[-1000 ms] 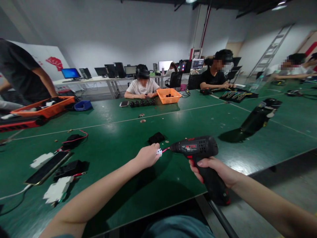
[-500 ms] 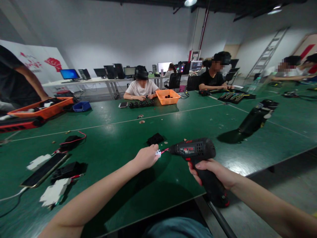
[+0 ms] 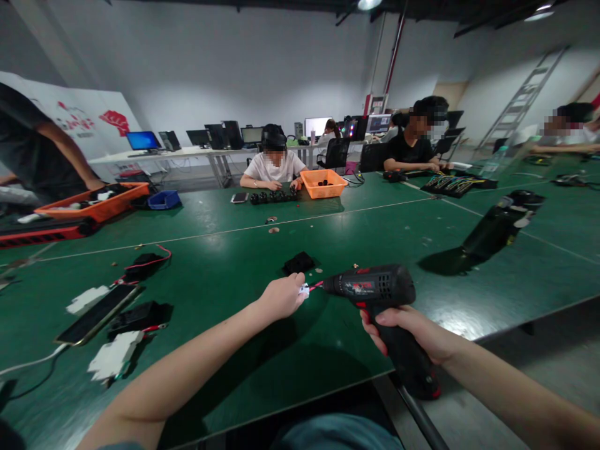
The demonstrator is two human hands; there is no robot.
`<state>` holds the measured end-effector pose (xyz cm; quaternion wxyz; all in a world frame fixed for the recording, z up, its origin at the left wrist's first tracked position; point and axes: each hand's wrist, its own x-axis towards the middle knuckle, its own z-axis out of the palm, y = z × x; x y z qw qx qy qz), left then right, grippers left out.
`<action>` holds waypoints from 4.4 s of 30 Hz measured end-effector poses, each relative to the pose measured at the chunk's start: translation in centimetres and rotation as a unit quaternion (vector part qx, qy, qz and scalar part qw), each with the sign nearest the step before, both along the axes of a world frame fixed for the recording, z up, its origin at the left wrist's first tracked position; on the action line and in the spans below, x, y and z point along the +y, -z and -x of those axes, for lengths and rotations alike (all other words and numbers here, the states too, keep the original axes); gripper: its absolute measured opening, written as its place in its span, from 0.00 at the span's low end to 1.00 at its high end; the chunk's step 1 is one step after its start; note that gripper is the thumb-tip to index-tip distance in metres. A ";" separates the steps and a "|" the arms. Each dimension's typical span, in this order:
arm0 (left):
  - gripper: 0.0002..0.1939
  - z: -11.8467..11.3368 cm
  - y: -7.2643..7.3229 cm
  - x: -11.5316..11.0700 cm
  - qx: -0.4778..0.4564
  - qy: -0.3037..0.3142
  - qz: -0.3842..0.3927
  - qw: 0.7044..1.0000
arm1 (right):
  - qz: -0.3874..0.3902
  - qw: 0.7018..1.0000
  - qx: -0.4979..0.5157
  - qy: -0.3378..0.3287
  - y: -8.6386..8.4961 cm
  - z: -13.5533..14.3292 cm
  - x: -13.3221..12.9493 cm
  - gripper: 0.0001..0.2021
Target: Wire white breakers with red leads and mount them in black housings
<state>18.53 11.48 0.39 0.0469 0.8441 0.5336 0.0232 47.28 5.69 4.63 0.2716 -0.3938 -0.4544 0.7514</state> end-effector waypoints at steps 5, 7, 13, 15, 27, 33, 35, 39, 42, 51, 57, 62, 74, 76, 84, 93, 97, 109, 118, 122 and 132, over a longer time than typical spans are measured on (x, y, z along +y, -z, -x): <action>0.12 -0.1 -0.3 -0.1 0.009 -0.009 0.014 1.000 | 0.007 1.000 0.002 -0.009 0.4 -0.2 0.2 0.19; 0.11 -0.2 -0.4 -0.1 0.005 -0.010 0.016 1.000 | 0.003 1.000 -0.002 -0.002 0.4 -0.4 0.2 0.18; 0.09 -0.3 -0.4 -0.2 0.004 -0.014 0.009 1.000 | 0.017 1.000 -0.016 0.003 0.1 -1.3 -0.2 0.20; 0.10 -0.3 -0.5 -0.1 0.013 -0.016 0.005 1.000 | 0.009 1.000 -0.021 -0.007 0.0 -1.6 -0.2 0.21; 0.17 -0.9 -1.5 0.4 0.029 0.030 -0.049 0.998 | -0.324 0.874 -0.356 0.066 -2.7 -4.2 6.2 0.24; 0.15 -2.4 -0.6 1.2 0.022 0.010 -0.027 0.999 | -0.390 0.627 -0.673 0.035 -0.3 -6.4 12.0 0.20; 0.15 -2.7 -0.3 1.3 0.025 0.001 -0.024 0.999 | -0.358 0.625 -0.694 0.006 0.9 -7.2 13.6 0.20; 0.15 -2.7 0.2 1.5 0.021 -0.002 -0.032 0.999 | -0.310 0.636 -0.706 -0.013 3.1 -8.6 16.4 0.23; 0.15 -2.6 0.3 1.5 0.008 -0.001 -0.032 0.999 | -0.300 0.639 -0.708 0.002 4.1 -9.3 18.1 0.25; 0.12 -2.7 0.0 1.3 0.003 -0.005 -0.034 0.999 | -0.323 0.615 -0.717 -0.058 4.0 -8.0 20.5 0.18; 0.11 -2.7 -0.2 1.3 0.009 -0.008 -0.031 0.999 | -0.555 0.550 -0.621 -0.059 3.0 -2.1 20.2 0.24; 0.11 -3.0 -0.3 1.3 0.028 -0.026 -0.034 0.999 | -0.678 0.593 -0.422 -0.102 3.3 4.4 20.5 0.23; 0.12 -3.1 -0.2 1.4 0.032 -0.025 -0.025 0.999 | -0.675 0.607 -0.399 -0.134 6.0 7.6 20.8 0.16; 0.12 -3.2 -0.3 1.3 0.033 -0.026 -0.017 0.999 | -0.661 0.610 -0.421 -0.115 5.9 6.8 20.2 0.15; 0.10 -3.2 -0.6 1.3 0.029 -0.023 -0.013 0.999 | -0.645 0.638 -0.418 -0.050 5.4 3.7 18.5 0.17; 0.11 -3.1 -0.8 1.3 0.036 -0.014 -0.005 0.999 | -0.643 0.652 -0.384 0.117 4.1 1.3 18.0 0.24; 0.10 -3.1 -0.8 1.3 0.039 -0.014 -0.011 0.999 | -0.631 0.657 -0.405 0.075 5.1 1.2 18.5 0.24; 0.11 -3.1 -0.9 1.2 0.030 -0.014 -0.012 0.999 | -0.621 0.675 -0.397 0.032 6.1 1.6 18.7 0.29; 0.11 -3.0 -0.7 1.3 0.015 -0.007 -0.006 1.000 | -0.598 0.682 -0.421 -0.002 6.8 1.7 19.0 0.35; 0.10 -3.1 -0.5 1.4 0.034 -0.020 -0.008 0.999 | -0.598 0.679 -0.424 -0.027 7.4 1.6 19.5 0.33; 0.09 -3.3 -0.6 1.4 0.041 -0.019 -0.011 0.999 | -0.616 0.646 -0.441 -0.096 6.7 0.6 19.6 0.28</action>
